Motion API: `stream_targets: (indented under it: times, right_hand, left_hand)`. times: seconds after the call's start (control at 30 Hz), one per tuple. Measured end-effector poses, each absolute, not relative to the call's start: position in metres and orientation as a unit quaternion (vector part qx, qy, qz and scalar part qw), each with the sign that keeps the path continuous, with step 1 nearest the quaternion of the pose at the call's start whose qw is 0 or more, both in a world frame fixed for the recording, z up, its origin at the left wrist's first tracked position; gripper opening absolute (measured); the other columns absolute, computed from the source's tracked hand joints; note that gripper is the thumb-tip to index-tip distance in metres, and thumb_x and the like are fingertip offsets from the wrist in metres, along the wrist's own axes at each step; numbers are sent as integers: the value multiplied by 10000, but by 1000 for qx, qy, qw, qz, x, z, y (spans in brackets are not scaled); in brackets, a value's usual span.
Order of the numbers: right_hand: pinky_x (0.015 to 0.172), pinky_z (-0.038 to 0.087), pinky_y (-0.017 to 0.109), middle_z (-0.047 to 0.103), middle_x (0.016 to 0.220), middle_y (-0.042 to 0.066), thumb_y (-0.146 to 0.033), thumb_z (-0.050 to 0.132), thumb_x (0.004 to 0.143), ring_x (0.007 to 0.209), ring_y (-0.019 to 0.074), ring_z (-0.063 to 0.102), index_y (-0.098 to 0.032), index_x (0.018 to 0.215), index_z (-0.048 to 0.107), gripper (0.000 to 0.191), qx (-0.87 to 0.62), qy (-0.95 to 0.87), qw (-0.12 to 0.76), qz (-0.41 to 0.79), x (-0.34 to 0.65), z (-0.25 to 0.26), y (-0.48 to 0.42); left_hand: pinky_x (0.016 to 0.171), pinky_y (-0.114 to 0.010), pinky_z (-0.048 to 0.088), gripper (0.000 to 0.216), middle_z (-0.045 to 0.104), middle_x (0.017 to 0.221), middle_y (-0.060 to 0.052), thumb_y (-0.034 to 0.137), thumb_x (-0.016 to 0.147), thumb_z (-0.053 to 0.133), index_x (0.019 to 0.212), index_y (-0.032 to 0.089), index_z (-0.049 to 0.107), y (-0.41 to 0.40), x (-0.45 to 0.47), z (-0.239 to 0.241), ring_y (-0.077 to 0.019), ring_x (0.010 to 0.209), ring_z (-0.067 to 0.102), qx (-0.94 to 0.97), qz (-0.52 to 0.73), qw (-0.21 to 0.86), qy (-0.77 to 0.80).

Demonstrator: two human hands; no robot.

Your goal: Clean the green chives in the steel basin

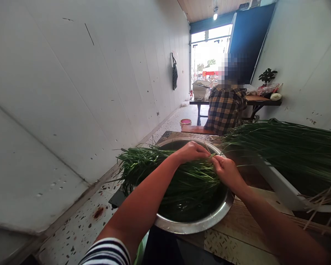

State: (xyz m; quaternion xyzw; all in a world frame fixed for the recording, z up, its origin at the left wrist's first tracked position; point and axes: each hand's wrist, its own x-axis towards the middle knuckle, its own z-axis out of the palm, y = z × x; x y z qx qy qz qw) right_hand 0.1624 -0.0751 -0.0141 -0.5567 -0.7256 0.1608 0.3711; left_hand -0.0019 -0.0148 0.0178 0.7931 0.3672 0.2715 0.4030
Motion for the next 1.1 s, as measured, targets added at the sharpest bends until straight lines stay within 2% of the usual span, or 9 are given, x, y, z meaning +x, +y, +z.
stream_targets:
  times: [0.07,0.13,0.23,0.37,0.53,0.63,0.73,0.9,1.1]
  right_hand:
    - [585,373,254,665,674,58,-305,379,815,614,157,549,-171,728,667,330,-557,-723,374,163,162,-15,-75]
    - [587,375,255,666,678,59,-308,378,815,617,157,552,-166,746,674,336,-557,-723,374,165,162,-15,-75]
    - [550,358,249,635,608,40,-315,388,813,567,148,523,-169,745,681,334,-559,-723,371,168,161,-14,-77]
    - [528,342,244,612,571,22,-314,399,808,536,138,496,-175,727,682,326,-562,-720,372,168,161,-15,-79]
    - [540,353,246,638,608,34,-321,391,814,557,145,518,-177,735,684,336,-560,-723,369,168,161,-16,-78]
    - [540,356,251,637,603,42,-315,387,809,554,152,523,-172,750,690,340,-563,-725,360,166,160,-15,-78]
    - [533,352,253,629,583,38,-304,384,805,535,153,516,-175,752,692,338,-565,-731,347,162,160,-12,-78]
    - [534,354,254,625,586,43,-312,372,812,541,154,518,-171,727,673,343,-564,-734,341,165,161,-13,-78]
    - [501,309,254,562,537,28,-332,363,818,508,142,465,-174,679,633,343,-565,-734,338,165,162,-16,-77]
  left_hand:
    - [749,-262,430,207,715,849,-31,319,733,611,811,192,755,-11,-3,16,-173,826,597,784,307,358,403]
    - [795,-295,400,186,705,831,-50,301,743,600,768,198,753,-4,-5,11,-199,863,585,771,346,264,465]
    - [902,-364,311,107,695,810,-74,284,681,671,693,207,744,7,-8,-1,-249,925,556,767,334,161,523]
    - [954,-411,225,86,693,818,-62,265,625,718,699,228,741,18,-7,-16,-260,930,541,780,263,147,548]
    - [938,-438,243,107,683,766,-58,220,640,691,731,234,745,20,1,-18,-260,884,560,775,261,131,560]
    - [877,-384,336,111,690,778,-62,234,675,655,736,208,745,16,2,-11,-231,839,574,756,308,176,550]
    - [751,-292,416,159,692,755,-49,245,680,647,784,171,741,11,-1,-5,-173,740,575,706,372,288,529]
    - [653,-237,439,258,679,702,-34,250,658,671,875,125,729,11,-6,-6,-108,619,547,617,432,458,472]
    - [604,-234,422,252,658,666,-42,295,640,704,791,95,726,11,-7,-4,-101,598,531,589,429,523,442]
